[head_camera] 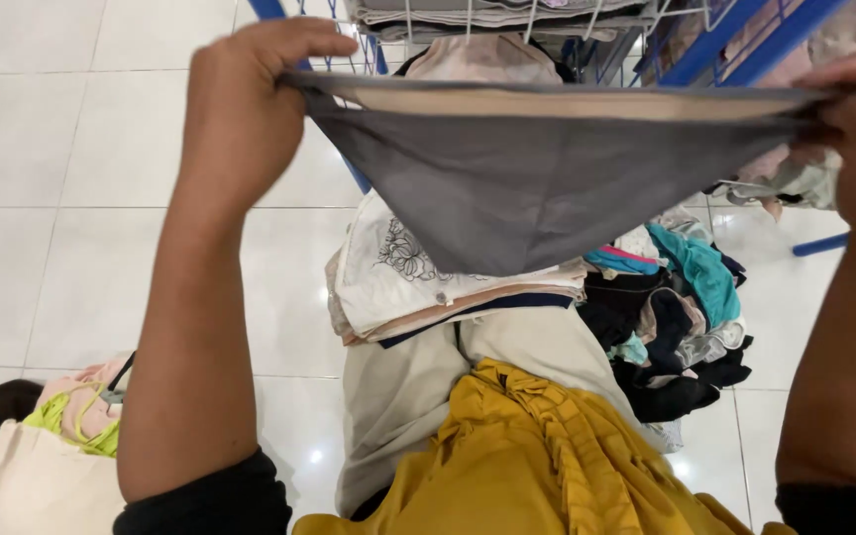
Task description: Organizing and sorting piles of underwear on a display rack in a clothing store.
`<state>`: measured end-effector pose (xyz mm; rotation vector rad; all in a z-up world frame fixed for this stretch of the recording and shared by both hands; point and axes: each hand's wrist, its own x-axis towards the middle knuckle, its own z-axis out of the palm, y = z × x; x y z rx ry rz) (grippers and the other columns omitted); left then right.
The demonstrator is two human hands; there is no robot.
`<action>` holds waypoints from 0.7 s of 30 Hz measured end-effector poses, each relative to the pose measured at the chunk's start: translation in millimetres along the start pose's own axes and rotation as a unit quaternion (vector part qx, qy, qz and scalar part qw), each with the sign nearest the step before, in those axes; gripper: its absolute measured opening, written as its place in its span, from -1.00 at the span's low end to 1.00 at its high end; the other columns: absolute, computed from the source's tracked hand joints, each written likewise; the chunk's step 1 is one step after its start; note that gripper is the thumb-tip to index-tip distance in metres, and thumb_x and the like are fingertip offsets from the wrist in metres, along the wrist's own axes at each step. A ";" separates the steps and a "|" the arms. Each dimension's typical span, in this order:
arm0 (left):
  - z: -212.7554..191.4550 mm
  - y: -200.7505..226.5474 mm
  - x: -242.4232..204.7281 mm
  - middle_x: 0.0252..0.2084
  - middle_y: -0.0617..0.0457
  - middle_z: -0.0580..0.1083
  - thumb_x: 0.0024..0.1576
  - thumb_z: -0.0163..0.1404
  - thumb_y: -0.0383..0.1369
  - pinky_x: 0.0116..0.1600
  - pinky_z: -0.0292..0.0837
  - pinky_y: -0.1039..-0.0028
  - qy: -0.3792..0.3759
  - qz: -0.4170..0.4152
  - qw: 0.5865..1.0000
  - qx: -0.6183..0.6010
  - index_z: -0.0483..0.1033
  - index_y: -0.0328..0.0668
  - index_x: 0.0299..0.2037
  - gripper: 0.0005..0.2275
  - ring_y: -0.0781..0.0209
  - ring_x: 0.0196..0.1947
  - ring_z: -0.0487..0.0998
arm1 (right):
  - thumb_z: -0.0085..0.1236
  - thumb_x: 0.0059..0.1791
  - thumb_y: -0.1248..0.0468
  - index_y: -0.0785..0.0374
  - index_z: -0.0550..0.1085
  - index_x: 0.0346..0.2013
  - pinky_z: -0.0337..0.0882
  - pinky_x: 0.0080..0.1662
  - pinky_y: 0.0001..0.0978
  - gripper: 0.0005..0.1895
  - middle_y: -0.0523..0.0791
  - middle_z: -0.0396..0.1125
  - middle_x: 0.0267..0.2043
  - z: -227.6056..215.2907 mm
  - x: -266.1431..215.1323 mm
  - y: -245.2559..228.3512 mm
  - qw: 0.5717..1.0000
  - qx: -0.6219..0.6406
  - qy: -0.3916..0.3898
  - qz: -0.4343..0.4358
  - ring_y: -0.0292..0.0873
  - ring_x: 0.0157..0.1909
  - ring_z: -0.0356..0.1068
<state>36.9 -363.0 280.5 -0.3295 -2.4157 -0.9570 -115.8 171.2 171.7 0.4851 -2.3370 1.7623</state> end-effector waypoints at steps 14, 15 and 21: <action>18.4 -14.4 -155.1 0.12 -0.11 0.57 0.04 -0.08 -0.79 0.28 0.46 0.30 -0.039 -0.071 0.993 0.085 0.65 -0.18 -0.02 -0.59 -0.03 0.17 0.57 | -0.02 0.00 0.62 0.24 0.60 -0.10 0.43 0.21 -0.38 -0.65 -0.09 0.46 0.11 124.5 -66.1 0.1 0.990 -0.081 -0.102 -0.050 -0.19 0.16 0.42; 34.0 -24.3 -179.0 0.11 -0.10 0.57 0.03 -0.07 -0.77 0.30 0.43 0.29 -0.080 -0.113 0.986 0.092 0.66 -0.16 -0.03 -0.59 -0.03 0.17 0.55 | -0.01 -0.06 0.61 0.22 0.61 -0.12 0.39 0.19 -0.37 -0.63 -0.10 0.47 0.10 130.4 -81.3 21.3 0.987 -0.097 -0.129 -0.016 -0.18 0.16 0.41; 64.9 -22.5 -234.4 0.25 -0.04 0.49 0.06 -0.10 -0.75 0.35 0.35 0.29 -0.088 -0.167 0.982 0.021 0.57 -0.16 0.11 -0.55 -0.04 0.31 0.43 | 0.01 -0.05 0.57 0.21 0.62 -0.11 0.39 0.05 -0.36 -0.65 -0.10 0.46 0.08 134.4 -113.6 57.1 0.978 -0.112 -0.166 0.052 -0.15 0.08 0.42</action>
